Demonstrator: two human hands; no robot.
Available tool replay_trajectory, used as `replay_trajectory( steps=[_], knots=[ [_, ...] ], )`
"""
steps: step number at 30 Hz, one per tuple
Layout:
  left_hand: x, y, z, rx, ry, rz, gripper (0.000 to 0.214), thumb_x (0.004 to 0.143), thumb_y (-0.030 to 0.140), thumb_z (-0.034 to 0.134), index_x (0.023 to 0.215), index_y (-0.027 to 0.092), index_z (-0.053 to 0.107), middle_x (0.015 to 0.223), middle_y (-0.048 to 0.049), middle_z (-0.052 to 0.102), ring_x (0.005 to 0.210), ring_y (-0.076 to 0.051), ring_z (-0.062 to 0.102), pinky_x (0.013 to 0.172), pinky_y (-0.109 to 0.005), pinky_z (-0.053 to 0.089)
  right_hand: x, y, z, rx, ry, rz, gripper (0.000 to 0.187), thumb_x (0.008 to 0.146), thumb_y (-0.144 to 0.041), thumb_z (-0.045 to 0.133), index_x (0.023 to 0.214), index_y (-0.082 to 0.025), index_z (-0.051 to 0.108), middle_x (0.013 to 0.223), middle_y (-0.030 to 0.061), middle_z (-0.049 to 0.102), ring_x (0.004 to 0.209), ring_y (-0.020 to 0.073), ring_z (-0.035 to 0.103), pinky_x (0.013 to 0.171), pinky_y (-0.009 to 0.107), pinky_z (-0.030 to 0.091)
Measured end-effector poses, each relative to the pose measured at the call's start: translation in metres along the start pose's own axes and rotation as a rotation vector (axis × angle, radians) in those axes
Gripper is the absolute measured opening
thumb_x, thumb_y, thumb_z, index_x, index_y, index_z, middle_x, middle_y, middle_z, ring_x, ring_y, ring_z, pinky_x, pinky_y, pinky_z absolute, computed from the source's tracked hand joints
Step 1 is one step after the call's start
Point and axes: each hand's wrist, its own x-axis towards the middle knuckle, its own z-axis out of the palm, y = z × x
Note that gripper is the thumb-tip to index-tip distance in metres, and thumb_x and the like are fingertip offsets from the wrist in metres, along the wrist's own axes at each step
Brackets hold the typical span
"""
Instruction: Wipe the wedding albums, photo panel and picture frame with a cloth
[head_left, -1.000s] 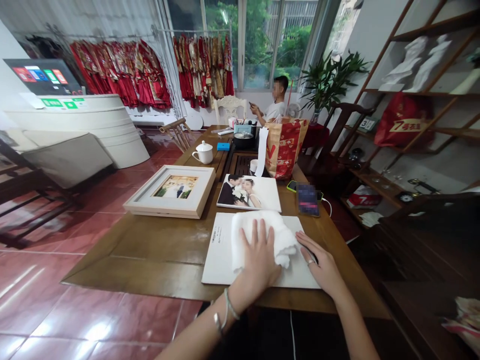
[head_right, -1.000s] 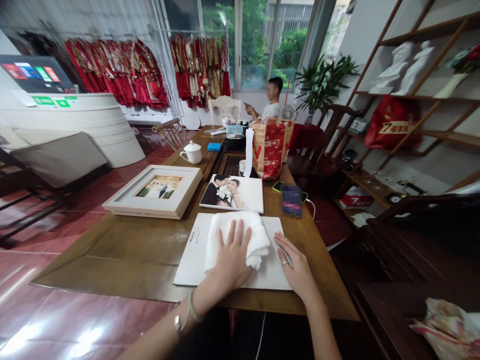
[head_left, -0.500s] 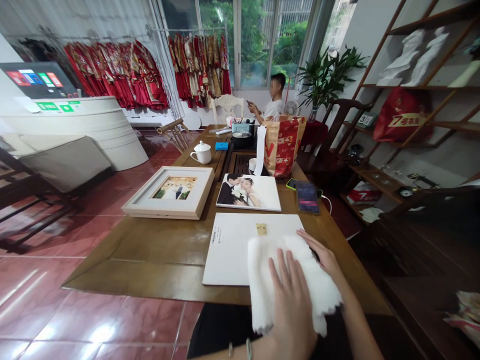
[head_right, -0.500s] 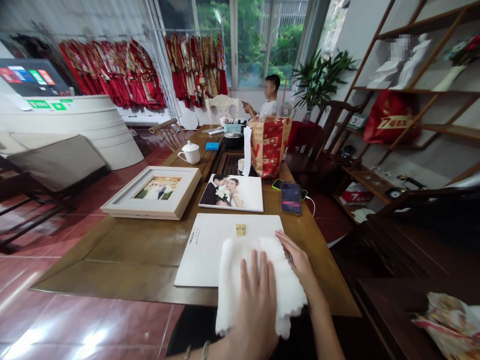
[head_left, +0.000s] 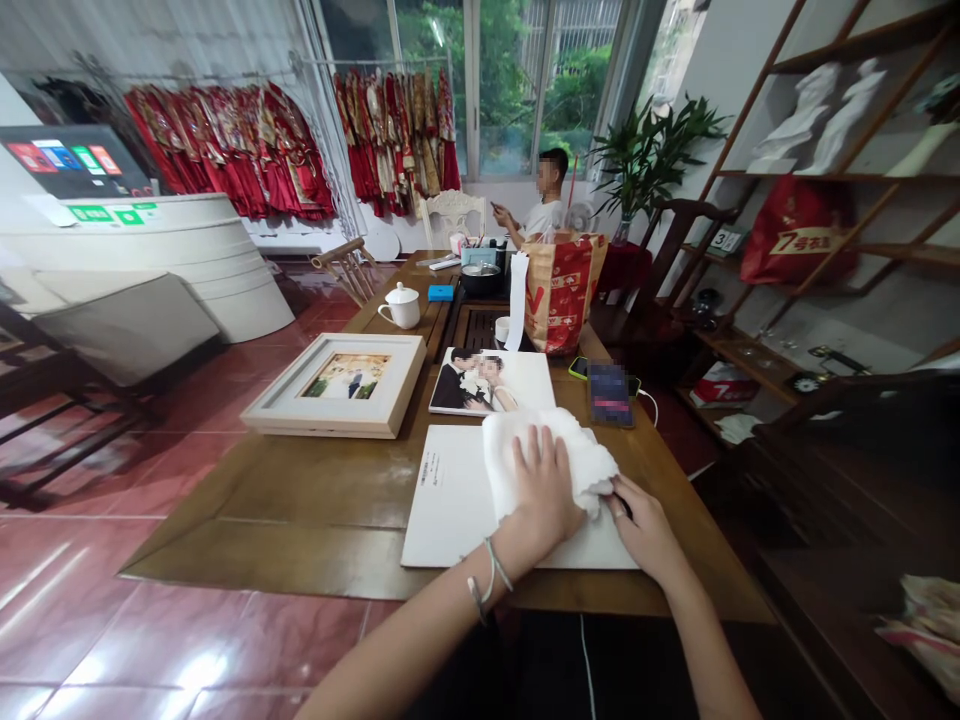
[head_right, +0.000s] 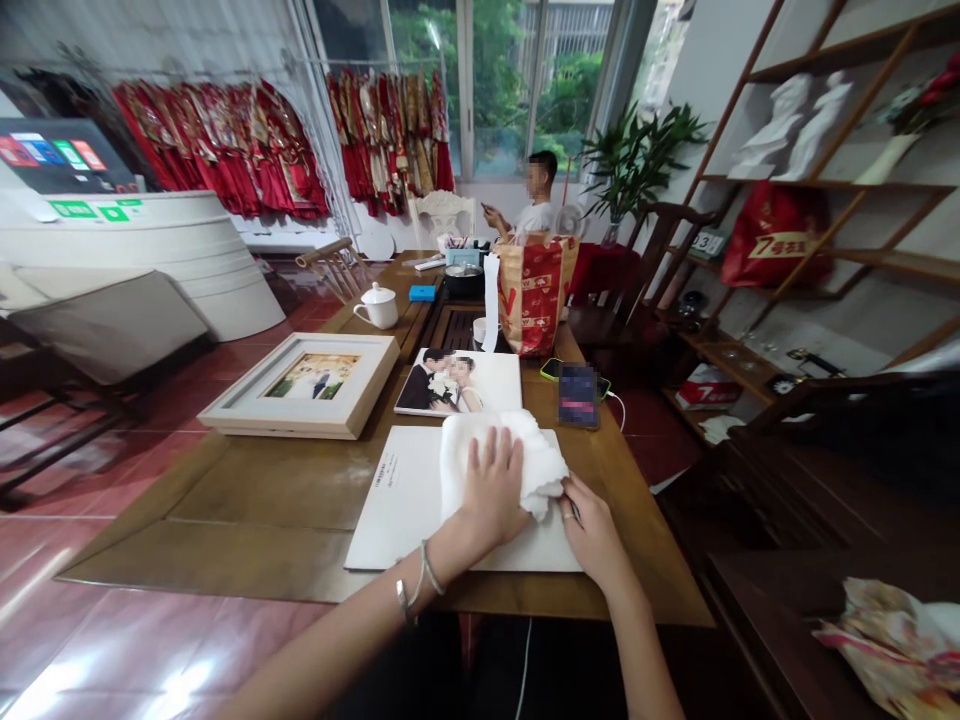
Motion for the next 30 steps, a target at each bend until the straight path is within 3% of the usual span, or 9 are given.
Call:
replay_trajectory(
  steps=[7,15,18,21,26,30],
  knots=[
    [-0.005,-0.022,-0.006,-0.039,-0.018,-0.015,0.079,0.082,0.038,0.059,0.147,0.014,0.022,0.155,-0.0137,0.014,0.142,-0.033,0.009,0.112,-0.054,0.016,0.0,-0.004,0.0,0.013,0.002,-0.01,0.036,0.09,-0.025,0.043,0.119,-0.023,0.064,0.133,0.0066,0.057,0.127,0.0248,0.05,0.107,0.044,0.041],
    [-0.035,-0.094,-0.004,-0.034,0.0,-0.189,0.077,0.078,0.019,0.056,0.147,0.019,0.021,0.155,-0.0098,0.013,0.142,-0.03,0.008,0.112,-0.051,0.017,0.001,-0.01,-0.002,0.005,-0.039,-0.01,0.038,0.093,-0.025,0.039,0.125,-0.02,0.059,0.136,0.0075,0.055,0.129,0.0229,0.047,0.11,0.046,0.037],
    [-0.045,-0.11,0.003,-0.017,0.046,-0.166,0.079,0.075,0.012,0.053,0.147,0.021,0.022,0.156,-0.0076,0.012,0.143,-0.027,0.006,0.113,-0.048,0.013,0.0,-0.008,-0.002,0.009,-0.036,-0.009,0.038,0.093,-0.025,0.039,0.125,-0.02,0.059,0.136,0.0073,0.055,0.13,0.0223,0.047,0.111,0.045,0.036],
    [-0.063,-0.106,0.01,-0.009,0.059,-0.121,0.087,0.069,0.008,0.053,0.148,0.024,0.02,0.156,-0.0056,0.007,0.143,-0.026,0.0,0.114,-0.049,0.01,0.0,-0.009,-0.002,0.015,-0.037,0.001,0.038,0.093,-0.025,0.04,0.125,-0.02,0.059,0.137,0.007,0.054,0.13,0.0221,0.046,0.111,0.045,0.037],
    [-0.108,-0.079,0.015,-0.006,0.004,-0.08,0.103,0.057,0.004,0.053,0.149,0.026,0.013,0.156,-0.0016,-0.002,0.142,-0.026,-0.009,0.114,-0.05,0.005,0.001,-0.012,-0.003,0.019,-0.035,0.002,0.038,0.092,-0.025,0.04,0.124,-0.02,0.059,0.136,0.0076,0.055,0.129,0.0223,0.047,0.109,0.045,0.039],
    [-0.11,-0.076,0.016,-0.007,-0.025,-0.082,0.101,0.058,0.006,0.053,0.149,0.026,0.015,0.156,-0.0009,-0.002,0.142,-0.025,-0.008,0.114,-0.05,0.006,0.0,-0.011,-0.003,0.005,-0.029,-0.001,0.037,0.092,-0.025,0.041,0.124,-0.019,0.06,0.136,0.008,0.055,0.129,0.0225,0.047,0.11,0.046,0.038]
  ],
)
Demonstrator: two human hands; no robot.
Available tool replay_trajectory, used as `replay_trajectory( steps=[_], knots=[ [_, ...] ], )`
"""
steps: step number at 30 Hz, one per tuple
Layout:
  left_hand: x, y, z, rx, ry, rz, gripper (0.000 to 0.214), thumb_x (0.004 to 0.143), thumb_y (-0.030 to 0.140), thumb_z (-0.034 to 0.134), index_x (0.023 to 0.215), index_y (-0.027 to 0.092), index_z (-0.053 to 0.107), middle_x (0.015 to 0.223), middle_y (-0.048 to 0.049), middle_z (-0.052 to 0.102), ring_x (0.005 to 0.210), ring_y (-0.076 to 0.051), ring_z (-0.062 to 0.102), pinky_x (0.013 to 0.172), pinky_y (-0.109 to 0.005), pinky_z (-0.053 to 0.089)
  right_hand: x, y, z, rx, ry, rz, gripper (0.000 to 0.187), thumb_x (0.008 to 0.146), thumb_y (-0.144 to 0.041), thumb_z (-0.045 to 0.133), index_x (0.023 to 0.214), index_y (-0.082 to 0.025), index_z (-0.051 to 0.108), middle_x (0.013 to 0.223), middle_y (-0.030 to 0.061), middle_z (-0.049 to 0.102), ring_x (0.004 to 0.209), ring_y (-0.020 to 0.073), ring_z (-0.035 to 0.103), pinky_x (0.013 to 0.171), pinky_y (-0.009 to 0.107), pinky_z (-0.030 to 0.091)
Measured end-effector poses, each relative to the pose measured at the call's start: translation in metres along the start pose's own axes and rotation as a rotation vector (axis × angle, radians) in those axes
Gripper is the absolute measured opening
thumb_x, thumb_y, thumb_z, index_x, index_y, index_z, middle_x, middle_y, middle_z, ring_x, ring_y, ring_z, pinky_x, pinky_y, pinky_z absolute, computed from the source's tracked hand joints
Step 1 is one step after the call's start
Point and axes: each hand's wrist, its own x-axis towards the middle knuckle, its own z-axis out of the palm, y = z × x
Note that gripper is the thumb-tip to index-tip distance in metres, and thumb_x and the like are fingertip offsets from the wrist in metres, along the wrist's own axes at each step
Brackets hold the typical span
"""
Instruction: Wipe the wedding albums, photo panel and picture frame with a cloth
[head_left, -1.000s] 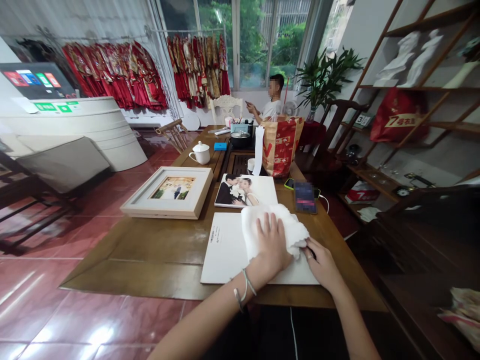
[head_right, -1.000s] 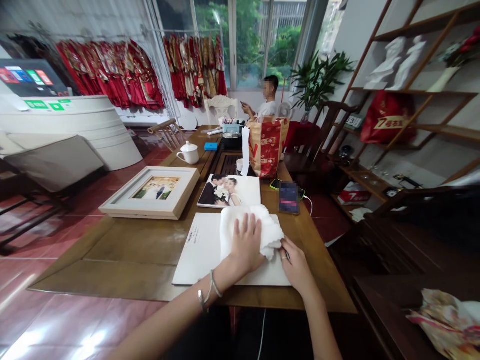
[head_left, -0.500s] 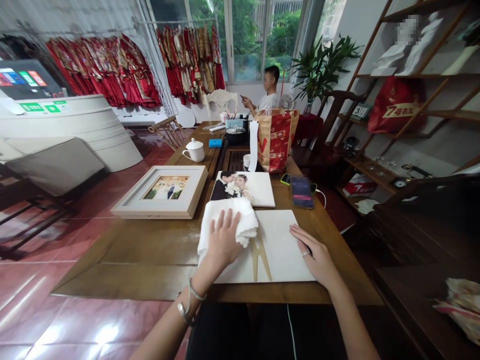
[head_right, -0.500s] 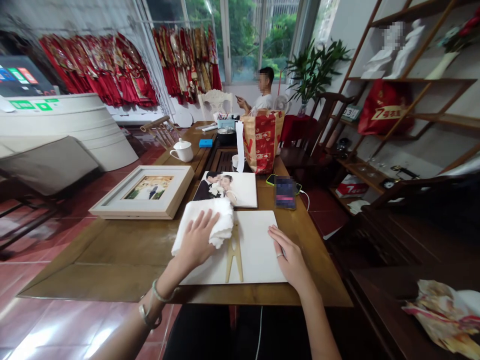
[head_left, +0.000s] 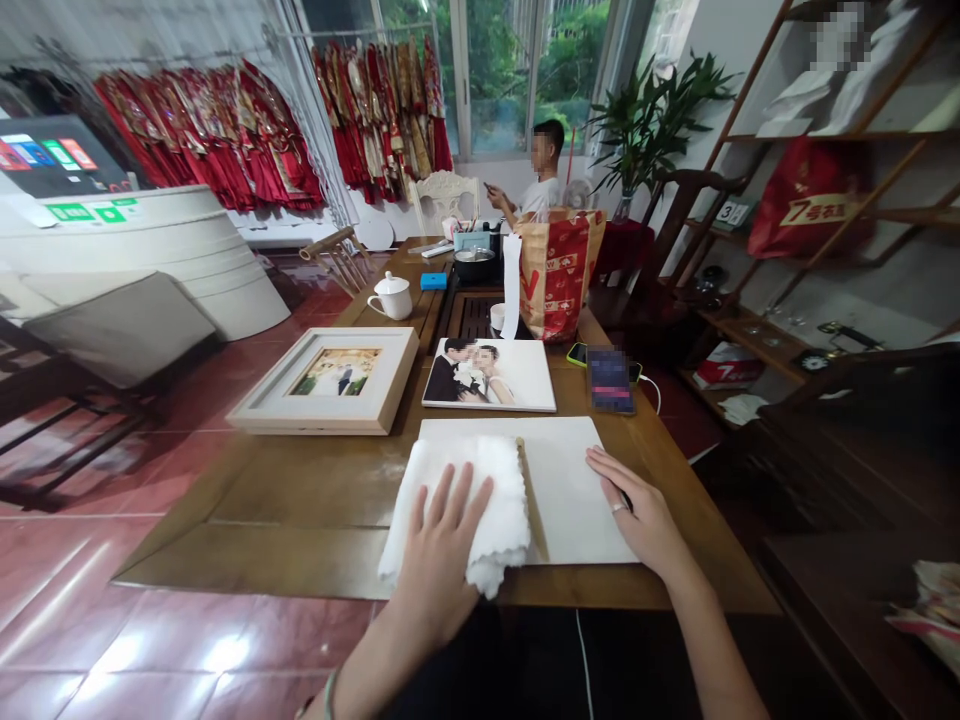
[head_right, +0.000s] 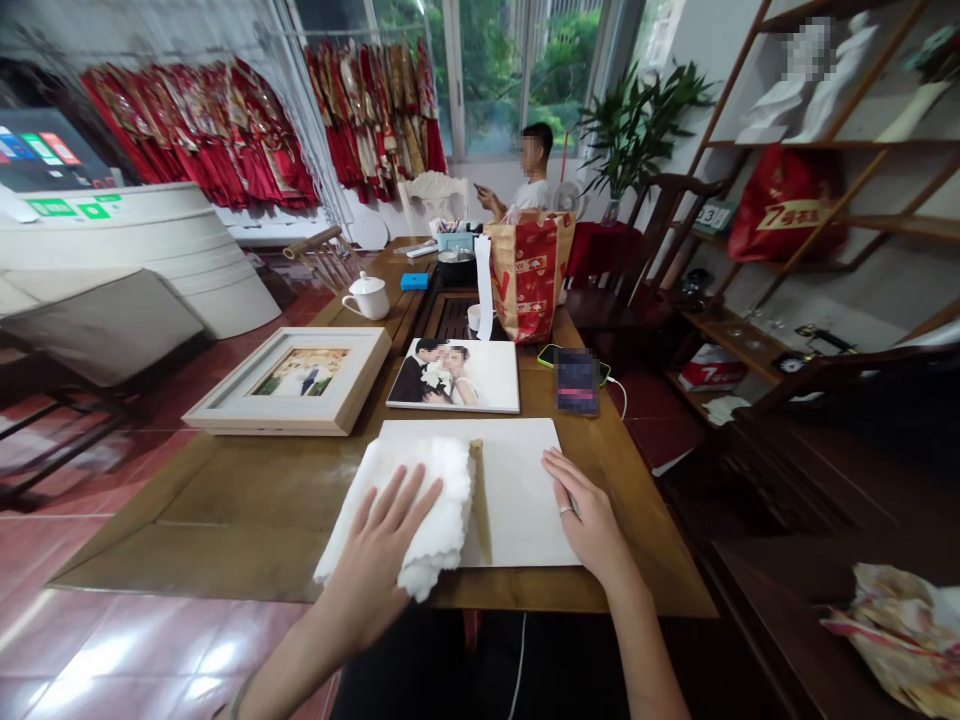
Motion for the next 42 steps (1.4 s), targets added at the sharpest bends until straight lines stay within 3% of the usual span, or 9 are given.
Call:
replay_trajectory(
  steps=[7,10,14,21,25,28,36,39,42],
  knots=[
    [0.071,-0.024,-0.008,0.019,0.059,-0.018,0.084,0.074,0.017,0.057,0.148,0.021,0.018,0.156,-0.0092,0.008,0.143,-0.03,0.002,0.112,-0.054,0.011,0.0,0.002,0.0,-0.003,-0.007,-0.004,0.037,0.093,-0.026,0.04,0.124,-0.021,0.06,0.136,0.0071,0.055,0.129,0.0229,0.047,0.11,0.046,0.038],
    [0.082,-0.027,-0.014,0.033,0.05,-0.018,0.083,0.076,0.017,0.058,0.148,0.019,0.018,0.156,-0.0114,0.009,0.142,-0.031,0.005,0.111,-0.054,0.014,0.0,0.002,-0.001,-0.003,-0.001,-0.01,0.037,0.093,-0.026,0.041,0.125,-0.022,0.059,0.135,0.0068,0.055,0.129,0.0228,0.048,0.11,0.046,0.037],
    [0.062,-0.023,-0.009,0.044,0.046,0.008,0.085,0.075,0.015,0.058,0.149,0.02,0.016,0.156,-0.0097,0.007,0.142,-0.031,0.0,0.112,-0.053,0.011,0.0,0.0,0.0,0.01,0.009,-0.027,0.037,0.093,-0.025,0.041,0.125,-0.024,0.059,0.135,0.0053,0.056,0.129,0.0226,0.048,0.11,0.047,0.038],
    [-0.011,-0.003,-0.004,0.02,-0.069,0.026,0.103,0.057,0.007,0.053,0.149,0.025,0.01,0.155,-0.0016,-0.007,0.14,-0.027,-0.013,0.114,-0.051,0.002,-0.001,0.002,0.001,0.029,0.002,0.01,0.037,0.093,-0.028,0.042,0.124,-0.024,0.06,0.136,0.0056,0.054,0.129,0.024,0.047,0.109,0.046,0.039],
    [-0.023,0.001,-0.013,-0.009,-0.146,0.009,0.104,0.054,0.005,0.049,0.149,0.027,0.013,0.155,0.0011,-0.006,0.141,-0.025,-0.011,0.115,-0.049,0.003,0.0,0.004,0.002,0.035,0.01,0.005,0.036,0.092,-0.029,0.043,0.123,-0.023,0.061,0.136,0.0059,0.055,0.128,0.0237,0.048,0.109,0.046,0.039],
    [-0.005,-0.005,-0.014,-0.022,-0.105,0.0,0.095,0.062,0.007,0.049,0.149,0.026,0.015,0.155,0.0004,-0.002,0.141,-0.024,-0.009,0.115,-0.049,0.004,0.0,0.004,0.001,0.033,0.015,0.004,0.036,0.092,-0.028,0.043,0.123,-0.024,0.061,0.135,0.0057,0.056,0.129,0.0236,0.048,0.109,0.046,0.039],
    [0.082,-0.025,-0.009,0.01,0.095,-0.06,0.076,0.079,0.023,0.056,0.147,0.021,0.023,0.155,-0.0109,0.015,0.142,-0.032,0.008,0.111,-0.054,0.015,0.0,0.003,0.001,0.018,0.015,-0.017,0.037,0.093,-0.026,0.041,0.124,-0.024,0.061,0.135,0.0057,0.056,0.128,0.0236,0.048,0.109,0.048,0.038],
    [0.09,-0.024,-0.008,0.017,0.127,-0.114,0.077,0.079,0.024,0.059,0.147,0.02,0.024,0.154,-0.0165,0.015,0.141,-0.038,0.008,0.109,-0.058,0.015,0.001,0.003,0.001,0.027,0.024,-0.03,0.036,0.092,-0.025,0.042,0.123,-0.025,0.061,0.134,0.0049,0.057,0.128,0.0237,0.049,0.109,0.047,0.039],
    [0.077,-0.017,-0.004,0.025,0.149,-0.15,0.082,0.076,0.028,0.064,0.147,0.021,0.024,0.154,-0.0192,0.016,0.139,-0.042,0.008,0.108,-0.058,0.016,0.001,0.002,0.001,0.033,0.023,-0.033,0.037,0.092,-0.025,0.042,0.124,-0.025,0.06,0.134,0.0045,0.056,0.128,0.0235,0.049,0.109,0.047,0.039]
  ],
)
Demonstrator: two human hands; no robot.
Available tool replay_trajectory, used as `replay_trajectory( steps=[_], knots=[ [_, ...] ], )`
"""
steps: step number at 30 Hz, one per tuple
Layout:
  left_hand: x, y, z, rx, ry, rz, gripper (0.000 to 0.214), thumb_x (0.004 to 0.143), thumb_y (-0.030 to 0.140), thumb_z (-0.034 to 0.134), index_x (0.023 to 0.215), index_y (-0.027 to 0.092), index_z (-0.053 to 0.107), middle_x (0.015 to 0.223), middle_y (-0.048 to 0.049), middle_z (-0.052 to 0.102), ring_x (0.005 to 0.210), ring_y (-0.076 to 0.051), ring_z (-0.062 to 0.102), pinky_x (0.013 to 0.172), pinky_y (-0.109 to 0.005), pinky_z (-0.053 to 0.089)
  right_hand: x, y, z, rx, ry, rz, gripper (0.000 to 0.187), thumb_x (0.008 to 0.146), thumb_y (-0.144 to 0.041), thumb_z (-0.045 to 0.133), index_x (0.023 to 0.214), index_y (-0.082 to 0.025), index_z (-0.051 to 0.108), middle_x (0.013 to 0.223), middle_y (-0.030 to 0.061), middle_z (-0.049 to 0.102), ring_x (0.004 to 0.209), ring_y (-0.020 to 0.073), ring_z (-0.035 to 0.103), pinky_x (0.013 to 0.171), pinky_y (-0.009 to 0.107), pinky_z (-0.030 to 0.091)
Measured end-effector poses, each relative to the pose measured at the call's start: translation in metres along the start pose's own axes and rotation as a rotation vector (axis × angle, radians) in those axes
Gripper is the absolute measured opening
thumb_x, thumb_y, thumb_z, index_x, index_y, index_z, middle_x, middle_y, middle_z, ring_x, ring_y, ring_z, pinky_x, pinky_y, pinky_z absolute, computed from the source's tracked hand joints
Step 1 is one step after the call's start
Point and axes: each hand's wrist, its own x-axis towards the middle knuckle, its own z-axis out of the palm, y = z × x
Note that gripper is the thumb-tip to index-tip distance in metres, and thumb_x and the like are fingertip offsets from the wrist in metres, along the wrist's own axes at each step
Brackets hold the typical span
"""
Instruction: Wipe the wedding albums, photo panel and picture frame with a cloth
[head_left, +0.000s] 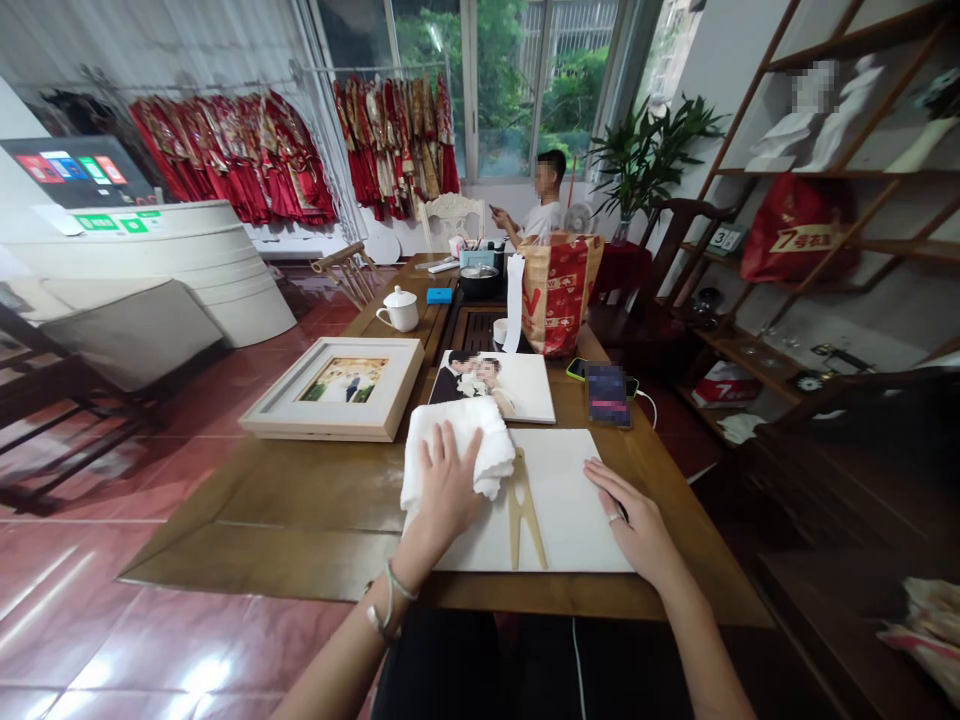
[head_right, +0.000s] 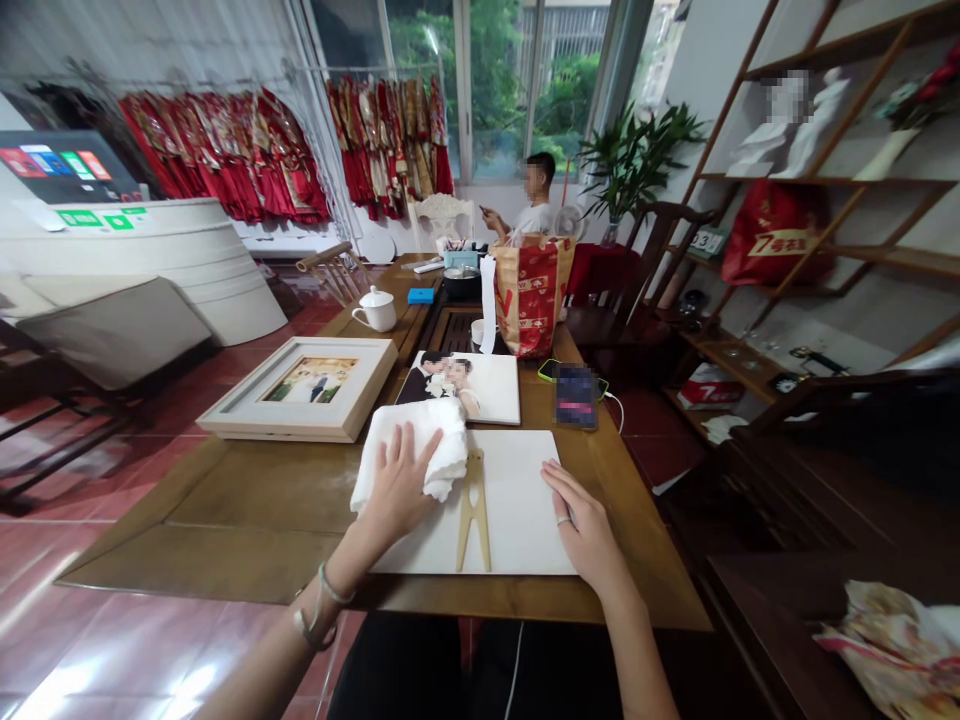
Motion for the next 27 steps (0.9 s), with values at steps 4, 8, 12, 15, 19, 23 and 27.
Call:
replay_trajectory(
  steps=[4,8,12,15,19,23,27],
  knots=[
    [-0.045,0.013,0.005,-0.022,-0.019,0.049,0.089,0.071,0.032,0.068,0.147,0.024,0.022,0.155,-0.0188,0.012,0.139,-0.043,0.001,0.109,-0.058,0.012,0.0,-0.001,0.0,-0.005,-0.005,0.028,0.036,0.092,-0.026,0.042,0.123,-0.025,0.061,0.135,0.0049,0.056,0.129,0.0235,0.048,0.109,0.047,0.039],
    [-0.093,0.028,0.009,-0.037,-0.048,0.073,0.094,0.067,0.036,0.069,0.147,0.026,0.022,0.155,-0.0173,0.008,0.139,-0.041,-0.005,0.111,-0.058,0.008,0.0,0.0,0.0,0.006,0.001,0.034,0.036,0.092,-0.027,0.043,0.122,-0.024,0.062,0.134,0.0054,0.057,0.128,0.0235,0.049,0.108,0.047,0.04],
    [-0.113,0.029,0.009,-0.01,-0.079,0.085,0.094,0.066,0.037,0.068,0.148,0.025,0.022,0.155,-0.0152,0.008,0.139,-0.04,-0.005,0.112,-0.057,0.005,0.0,0.0,0.001,0.009,0.011,0.025,0.035,0.091,-0.028,0.044,0.121,-0.025,0.062,0.133,0.0049,0.058,0.127,0.0237,0.05,0.108,0.047,0.04],
    [-0.104,0.023,0.009,0.002,-0.084,0.116,0.093,0.07,0.04,0.065,0.149,0.022,0.019,0.155,-0.0153,0.006,0.14,-0.038,-0.005,0.112,-0.056,0.006,0.0,0.001,0.001,0.002,0.019,0.017,0.035,0.091,-0.027,0.044,0.121,-0.025,0.062,0.132,0.0052,0.059,0.127,0.0237,0.05,0.108,0.047,0.041],
    [-0.07,0.017,0.006,0.045,-0.036,0.116,0.098,0.068,0.044,0.069,0.149,0.019,0.019,0.155,-0.0182,0.009,0.14,-0.039,-0.004,0.112,-0.056,0.008,0.0,0.001,0.001,-0.003,0.014,0.006,0.036,0.092,-0.026,0.042,0.122,-0.026,0.061,0.133,0.0046,0.058,0.127,0.0229,0.05,0.108,0.046,0.041],
    [-0.031,0.015,-0.003,0.076,-0.056,0.055,0.095,0.071,0.042,0.07,0.148,0.016,0.022,0.153,-0.0218,0.014,0.139,-0.041,0.005,0.11,-0.056,0.014,0.0,0.001,0.001,-0.012,0.006,0.013,0.037,0.092,-0.026,0.042,0.123,-0.024,0.061,0.133,0.0055,0.058,0.128,0.0236,0.049,0.108,0.046,0.04],
    [-0.009,0.012,-0.006,0.059,-0.023,0.074,0.087,0.076,0.035,0.067,0.148,0.018,0.021,0.153,-0.0218,0.012,0.14,-0.041,0.005,0.11,-0.057,0.013,0.0,0.0,0.001,-0.02,0.005,0.014,0.036,0.092,-0.026,0.041,0.123,-0.024,0.061,0.133,0.0054,0.057,0.128,0.023,0.049,0.109,0.046,0.039]
  ],
)
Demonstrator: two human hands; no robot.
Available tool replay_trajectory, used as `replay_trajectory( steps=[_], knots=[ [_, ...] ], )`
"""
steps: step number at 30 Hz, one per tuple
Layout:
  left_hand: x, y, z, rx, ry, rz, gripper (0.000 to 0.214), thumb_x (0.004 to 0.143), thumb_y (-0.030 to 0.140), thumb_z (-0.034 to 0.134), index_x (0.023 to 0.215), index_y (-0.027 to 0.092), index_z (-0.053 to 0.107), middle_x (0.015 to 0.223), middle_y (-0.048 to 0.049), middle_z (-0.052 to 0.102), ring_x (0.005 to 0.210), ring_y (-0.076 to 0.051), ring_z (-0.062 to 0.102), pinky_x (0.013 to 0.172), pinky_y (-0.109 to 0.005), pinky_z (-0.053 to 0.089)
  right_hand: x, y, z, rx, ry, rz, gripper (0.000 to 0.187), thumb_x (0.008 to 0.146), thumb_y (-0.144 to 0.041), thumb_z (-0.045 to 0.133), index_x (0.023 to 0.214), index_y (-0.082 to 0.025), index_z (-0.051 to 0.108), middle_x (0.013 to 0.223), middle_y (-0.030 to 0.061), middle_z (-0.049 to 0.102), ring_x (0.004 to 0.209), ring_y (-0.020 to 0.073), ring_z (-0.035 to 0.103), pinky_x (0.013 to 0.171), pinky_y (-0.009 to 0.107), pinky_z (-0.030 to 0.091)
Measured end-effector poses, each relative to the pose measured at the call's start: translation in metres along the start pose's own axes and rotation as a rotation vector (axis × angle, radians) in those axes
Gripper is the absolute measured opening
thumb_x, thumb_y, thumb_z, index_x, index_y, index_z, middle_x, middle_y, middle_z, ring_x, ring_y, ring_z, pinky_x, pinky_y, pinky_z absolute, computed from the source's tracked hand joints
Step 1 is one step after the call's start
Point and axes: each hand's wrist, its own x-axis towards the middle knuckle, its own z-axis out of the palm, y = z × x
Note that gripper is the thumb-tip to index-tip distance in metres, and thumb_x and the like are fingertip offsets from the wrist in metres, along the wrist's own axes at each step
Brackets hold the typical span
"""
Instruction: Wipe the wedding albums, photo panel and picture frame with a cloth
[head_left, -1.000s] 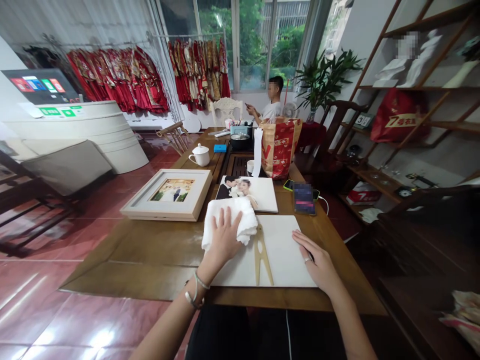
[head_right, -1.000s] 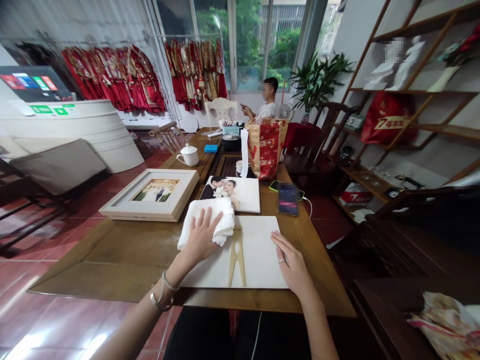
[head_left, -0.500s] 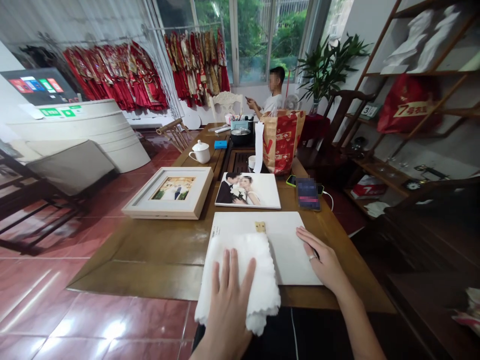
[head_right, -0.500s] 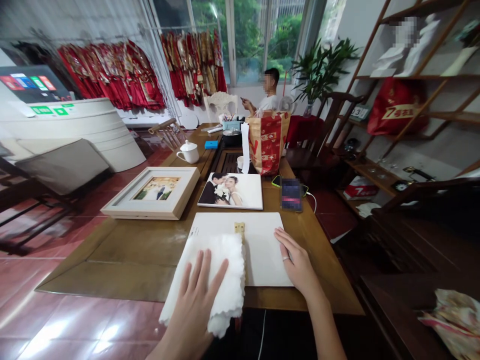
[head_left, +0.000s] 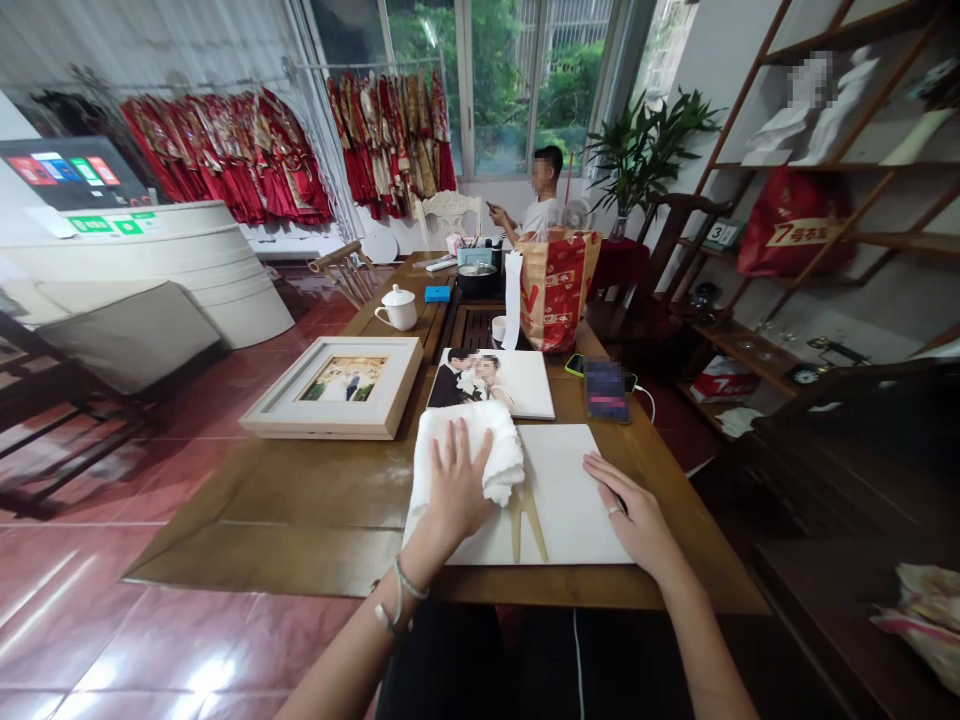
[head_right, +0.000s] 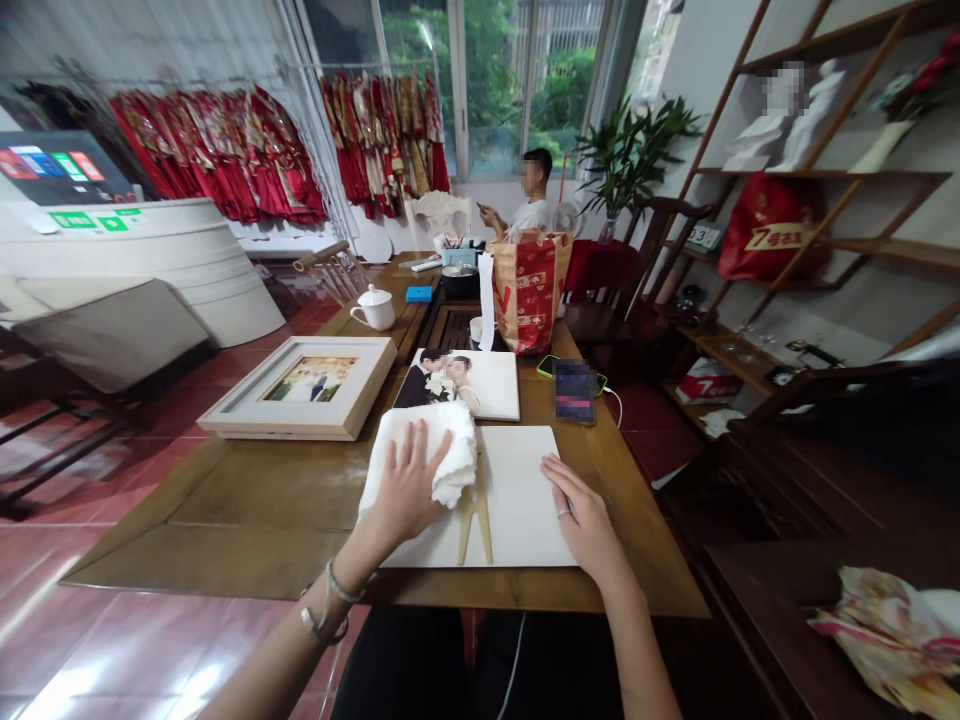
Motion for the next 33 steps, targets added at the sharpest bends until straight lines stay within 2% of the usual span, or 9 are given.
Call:
replay_trajectory(
  steps=[4,9,12,14,17,20,23,27,33],
  knots=[
    [-0.012,0.001,0.008,-0.011,0.049,0.041,0.087,0.076,0.034,0.067,0.148,0.023,0.02,0.155,-0.0182,0.009,0.14,-0.038,0.0,0.111,-0.058,0.01,0.0,-0.001,0.0,0.005,0.005,0.0,0.036,0.092,-0.026,0.042,0.122,-0.024,0.062,0.133,0.0058,0.057,0.127,0.0232,0.049,0.109,0.046,0.038],
    [-0.061,0.014,0.02,-0.016,0.043,0.058,0.102,0.065,0.039,0.073,0.149,0.026,0.016,0.155,-0.0166,0.006,0.14,-0.039,-0.004,0.111,-0.059,0.006,0.0,-0.001,0.0,0.016,0.002,0.009,0.037,0.092,-0.025,0.042,0.121,-0.023,0.062,0.134,0.0065,0.057,0.128,0.0237,0.049,0.108,0.046,0.039],
    [-0.085,0.02,0.025,-0.015,0.056,0.034,0.098,0.066,0.041,0.071,0.148,0.026,0.019,0.155,-0.0166,0.009,0.14,-0.039,-0.002,0.111,-0.059,0.006,0.0,-0.001,-0.001,0.009,-0.013,0.023,0.037,0.091,-0.026,0.042,0.123,-0.022,0.061,0.135,0.0071,0.056,0.128,0.0236,0.048,0.109,0.046,0.039],
    [-0.09,0.018,0.026,-0.031,0.072,0.032,0.095,0.068,0.04,0.069,0.148,0.027,0.018,0.155,-0.0158,0.009,0.14,-0.038,-0.001,0.111,-0.058,0.007,0.0,0.0,-0.001,0.006,-0.018,0.025,0.037,0.092,-0.026,0.041,0.123,-0.021,0.061,0.135,0.008,0.056,0.129,0.0235,0.048,0.109,0.046,0.038],
    [-0.074,0.009,0.024,-0.084,0.079,0.034,0.091,0.071,0.036,0.066,0.148,0.029,0.017,0.156,-0.0142,0.007,0.141,-0.036,-0.002,0.111,-0.057,0.009,0.0,0.0,-0.001,0.0,-0.02,0.013,0.038,0.092,-0.027,0.04,0.123,-0.019,0.061,0.135,0.0088,0.056,0.129,0.0234,0.047,0.11,0.046,0.038],
    [-0.038,0.001,0.015,-0.124,0.042,-0.011,0.079,0.078,0.032,0.059,0.147,0.03,0.022,0.156,-0.0131,0.01,0.141,-0.037,0.001,0.111,-0.057,0.012,0.0,0.0,-0.001,-0.017,-0.019,0.001,0.038,0.092,-0.027,0.039,0.123,-0.02,0.061,0.135,0.0086,0.056,0.129,0.0234,0.047,0.11,0.047,0.037],
    [-0.001,0.003,0.005,-0.171,-0.038,-0.003,0.069,0.084,0.033,0.051,0.147,0.026,0.024,0.156,-0.0097,0.014,0.141,-0.038,0.004,0.11,-0.059,0.012,0.0,-0.001,-0.001,-0.026,-0.022,0.005,0.039,0.092,-0.027,0.038,0.123,-0.018,0.061,0.135,0.0095,0.055,0.129,0.0238,0.048,0.109,0.047,0.038],
    [0.026,0.023,-0.002,-0.239,-0.075,0.083,0.069,0.084,0.037,0.047,0.147,0.02,0.023,0.156,-0.0053,0.014,0.14,-0.041,0.001,0.106,-0.068,0.01,0.0,-0.001,0.0,-0.028,-0.023,0.005,0.039,0.092,-0.026,0.038,0.122,-0.018,0.061,0.134,0.0102,0.056,0.128,0.0243,0.049,0.108,0.046,0.04],
    [0.024,0.066,-0.003,-0.195,-0.007,0.202,0.069,0.084,0.042,0.047,0.144,0.013,0.03,0.155,-0.0098,0.018,0.141,-0.038,0.002,0.108,-0.068,0.005,0.0,0.003,0.001,-0.063,-0.013,-0.001,0.038,0.09,-0.024,0.039,0.12,-0.016,0.062,0.133,0.0111,0.057,0.127,0.0246,0.05,0.107,0.043,0.04]
  ],
)
